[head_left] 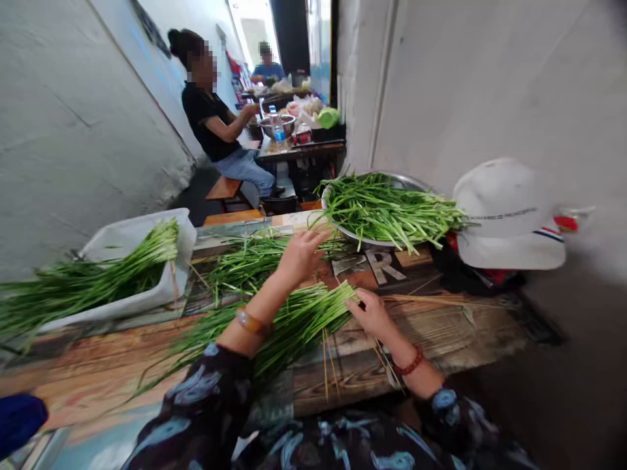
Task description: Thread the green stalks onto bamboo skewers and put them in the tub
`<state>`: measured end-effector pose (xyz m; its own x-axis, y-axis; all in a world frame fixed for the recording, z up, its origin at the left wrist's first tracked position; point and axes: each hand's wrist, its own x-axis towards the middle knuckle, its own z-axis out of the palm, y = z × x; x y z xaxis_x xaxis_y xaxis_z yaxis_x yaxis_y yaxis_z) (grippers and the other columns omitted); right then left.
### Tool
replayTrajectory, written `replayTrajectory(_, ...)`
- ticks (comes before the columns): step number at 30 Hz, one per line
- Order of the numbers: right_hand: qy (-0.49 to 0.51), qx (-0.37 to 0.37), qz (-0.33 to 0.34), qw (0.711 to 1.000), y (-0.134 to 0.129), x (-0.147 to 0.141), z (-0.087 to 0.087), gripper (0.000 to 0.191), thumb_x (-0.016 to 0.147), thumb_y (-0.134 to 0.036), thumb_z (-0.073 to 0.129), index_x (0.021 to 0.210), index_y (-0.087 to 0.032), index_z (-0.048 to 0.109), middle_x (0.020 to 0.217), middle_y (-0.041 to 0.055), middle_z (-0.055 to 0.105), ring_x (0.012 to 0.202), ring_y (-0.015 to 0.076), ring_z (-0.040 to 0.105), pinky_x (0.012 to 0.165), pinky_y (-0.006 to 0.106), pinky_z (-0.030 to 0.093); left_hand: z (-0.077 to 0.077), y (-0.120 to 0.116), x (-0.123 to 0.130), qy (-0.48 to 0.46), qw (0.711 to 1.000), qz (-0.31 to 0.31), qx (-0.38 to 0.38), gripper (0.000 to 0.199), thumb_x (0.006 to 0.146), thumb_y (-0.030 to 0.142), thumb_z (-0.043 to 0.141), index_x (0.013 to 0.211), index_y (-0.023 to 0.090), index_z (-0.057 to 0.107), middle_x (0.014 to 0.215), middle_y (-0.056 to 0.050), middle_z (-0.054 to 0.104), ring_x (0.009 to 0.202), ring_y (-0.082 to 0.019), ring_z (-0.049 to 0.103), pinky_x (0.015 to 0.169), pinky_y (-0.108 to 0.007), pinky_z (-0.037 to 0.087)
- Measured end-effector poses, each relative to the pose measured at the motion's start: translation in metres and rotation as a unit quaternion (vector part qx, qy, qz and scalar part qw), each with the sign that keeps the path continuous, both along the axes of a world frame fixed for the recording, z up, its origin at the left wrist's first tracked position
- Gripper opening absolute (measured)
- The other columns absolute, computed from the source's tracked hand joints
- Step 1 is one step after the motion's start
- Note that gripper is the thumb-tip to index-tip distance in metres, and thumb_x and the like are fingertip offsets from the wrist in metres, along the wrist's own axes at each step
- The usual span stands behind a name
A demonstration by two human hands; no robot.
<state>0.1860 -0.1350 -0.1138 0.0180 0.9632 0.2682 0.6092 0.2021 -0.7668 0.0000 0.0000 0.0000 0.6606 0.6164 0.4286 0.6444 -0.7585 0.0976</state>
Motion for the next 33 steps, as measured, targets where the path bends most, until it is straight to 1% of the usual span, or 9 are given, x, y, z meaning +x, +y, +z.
replayTrajectory(6,-0.03,0.03,0.017,0.999,-0.005,0.004,0.007,0.034,0.092,-0.043,0.045,0.067,-0.02,0.051,0.068,-0.0003,0.055,0.066,0.0145,0.052,0.065,0.025,0.039,0.001,-0.009,0.077,0.007,0.991,-0.134,-0.02,0.035,0.095,0.016,0.043,0.122,0.018,0.066,0.099,-0.011,0.066,0.092,-0.022,0.058,0.083,-0.035,0.048)
replayTrajectory(10,-0.029,0.031,0.031,0.999,-0.007,0.007,0.009,0.037,0.093,-0.045,0.045,0.067,-0.02,0.053,0.067,0.0006,0.057,0.065,0.0156,0.053,0.065,0.026,0.04,0.006,-0.005,0.083,-0.162,0.976,-0.129,-0.065,0.022,0.092,0.016,0.053,0.095,0.015,0.074,0.087,-0.009,0.069,0.083,-0.017,0.061,0.079,-0.029,0.048)
replayTrajectory(14,-0.016,0.023,0.034,0.999,-0.006,0.008,0.009,0.037,0.09,-0.047,0.047,0.067,-0.019,0.056,0.068,0.0019,0.06,0.067,0.0167,0.056,0.066,0.027,0.041,0.044,-0.017,0.035,-0.398,0.913,-0.074,-0.058,0.015,0.091,0.023,0.06,0.088,0.016,0.073,0.085,-0.006,0.07,0.083,-0.014,0.062,0.08,-0.029,0.048)
replayTrajectory(20,0.011,-0.008,0.026,1.0,-0.008,0.013,0.008,0.037,0.086,-0.05,0.051,0.068,-0.019,0.06,0.067,0.0021,0.061,0.065,0.0172,0.056,0.065,0.028,0.042,0.129,-0.054,-0.088,-0.58,0.813,-0.056,-0.023,0.028,0.082,0.046,0.072,0.088,0.019,0.065,0.094,-0.001,0.071,0.083,-0.01,0.063,0.076,-0.026,0.05)
replayTrajectory(22,0.023,-0.024,0.026,0.999,-0.008,0.012,0.013,0.037,0.087,-0.05,0.051,0.072,-0.018,0.062,0.069,0.0031,0.063,0.066,0.018,0.058,0.066,0.029,0.043,0.149,-0.074,-0.115,-0.585,0.803,-0.083,0.074,0.031,0.082,0.044,0.073,0.09,0.017,0.061,0.086,0.001,0.07,0.083,-0.014,0.067,0.078,-0.03,0.052)
replayTrajectory(24,0.047,-0.049,0.032,0.997,-0.005,0.009,0.023,0.036,0.088,-0.049,0.052,0.076,-0.018,0.063,0.069,0.0031,0.065,0.065,0.0181,0.059,0.065,0.029,0.044,0.155,-0.092,-0.128,-0.515,0.834,-0.025,0.195,0.023,0.09,0.04,0.064,0.097,0.018,0.061,0.087,0.002,0.064,0.075,-0.011,0.066,0.07,-0.027,0.049)
replayTrajectory(26,0.093,-0.074,0.054,0.991,0.001,0.001,0.039,0.033,0.087,-0.049,0.054,0.078,-0.018,0.064,0.069,0.0026,0.066,0.063,0.0177,0.061,0.061,0.028,0.044,0.142,-0.102,-0.128,-0.399,0.884,0.077,0.229,0.02,0.096,0.034,0.054,0.102,0.019,0.066,0.087,0.001,0.063,0.068,-0.008,0.061,0.067,-0.027,0.045)
replayTrajectory(29,0.164,-0.098,0.09,0.978,0.015,-0.019,0.065,0.031,0.085,-0.049,0.059,0.083,-0.019,0.063,0.066,0.0018,0.067,0.056,0.0158,0.06,0.051,0.025,0.042,0.088,-0.096,-0.109,-0.291,0.943,0.123,0.106,0.02,0.092,0.03,0.056,0.095,0.017,0.072,0.086,-0.004,0.07,0.076,-0.013,0.058,0.073,-0.029,0.045)
replayTrajectory(33,0.22,-0.135,0.134,0.957,0.028,-0.043,0.082,0.029,0.086,-0.047,0.06,0.092,-0.018,0.061,0.057,-0.0013,0.065,0.042,0.011,0.048,0.043,0.022,0.037,0.011,-0.073,-0.069,-0.386,0.888,0.131,-0.214,0.021,0.084,0.03,0.06,0.089,0.012,0.071,0.074,-0.004,0.067,0.066,-0.013,0.056,0.064,-0.025,0.043)
